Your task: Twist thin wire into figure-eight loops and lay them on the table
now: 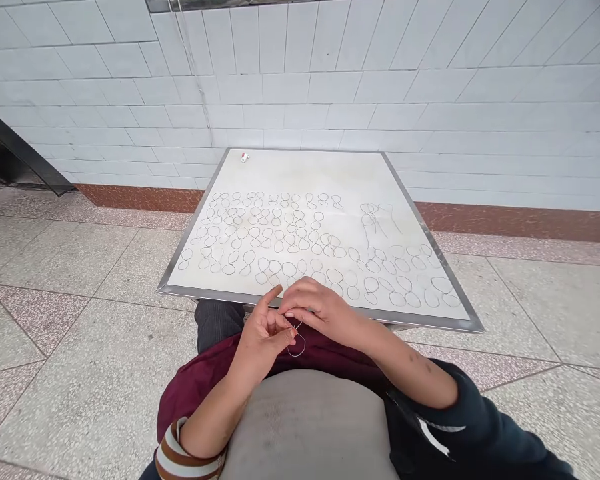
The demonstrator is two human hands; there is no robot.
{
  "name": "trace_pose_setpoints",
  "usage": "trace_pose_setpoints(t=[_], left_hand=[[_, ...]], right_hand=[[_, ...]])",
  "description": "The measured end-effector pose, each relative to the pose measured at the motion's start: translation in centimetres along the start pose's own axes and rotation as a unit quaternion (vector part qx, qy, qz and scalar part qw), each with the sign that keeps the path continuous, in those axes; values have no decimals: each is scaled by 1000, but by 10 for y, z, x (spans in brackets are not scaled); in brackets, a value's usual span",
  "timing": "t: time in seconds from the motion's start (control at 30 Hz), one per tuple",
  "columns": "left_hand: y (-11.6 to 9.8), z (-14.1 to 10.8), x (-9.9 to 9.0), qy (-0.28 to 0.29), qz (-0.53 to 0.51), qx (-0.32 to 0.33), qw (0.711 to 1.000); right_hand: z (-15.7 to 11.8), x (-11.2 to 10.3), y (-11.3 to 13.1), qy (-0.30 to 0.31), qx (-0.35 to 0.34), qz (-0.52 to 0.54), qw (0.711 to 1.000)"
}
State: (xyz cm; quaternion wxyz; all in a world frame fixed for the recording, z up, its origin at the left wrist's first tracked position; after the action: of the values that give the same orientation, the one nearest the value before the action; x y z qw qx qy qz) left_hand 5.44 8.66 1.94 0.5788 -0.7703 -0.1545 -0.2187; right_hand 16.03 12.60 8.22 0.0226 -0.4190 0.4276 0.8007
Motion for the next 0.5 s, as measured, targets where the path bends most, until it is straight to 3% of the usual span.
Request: trace_pose_setpoints(t=[0.17,0.5], left_hand=[[-1,-2,-1,18,20,2,1000],[12,-6,7,43,-1,-37,998]], right_hand=[[10,5,10,144,-42,-19,989],[11,10,14,260,-53,68,962]])
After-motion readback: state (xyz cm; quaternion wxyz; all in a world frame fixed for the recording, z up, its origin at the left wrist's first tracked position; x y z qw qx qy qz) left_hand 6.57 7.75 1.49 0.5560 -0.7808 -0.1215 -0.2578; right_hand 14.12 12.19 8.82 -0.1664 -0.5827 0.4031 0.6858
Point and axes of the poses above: each hand's wrist, its own z-axis towards the middle knuckle, its own x-axis out of the palm, y = z × x, the point moved 8 cm from there along z, towards the middle knuckle, and after that the axes turned 15 degrees about -z, right-handed, at the moved point
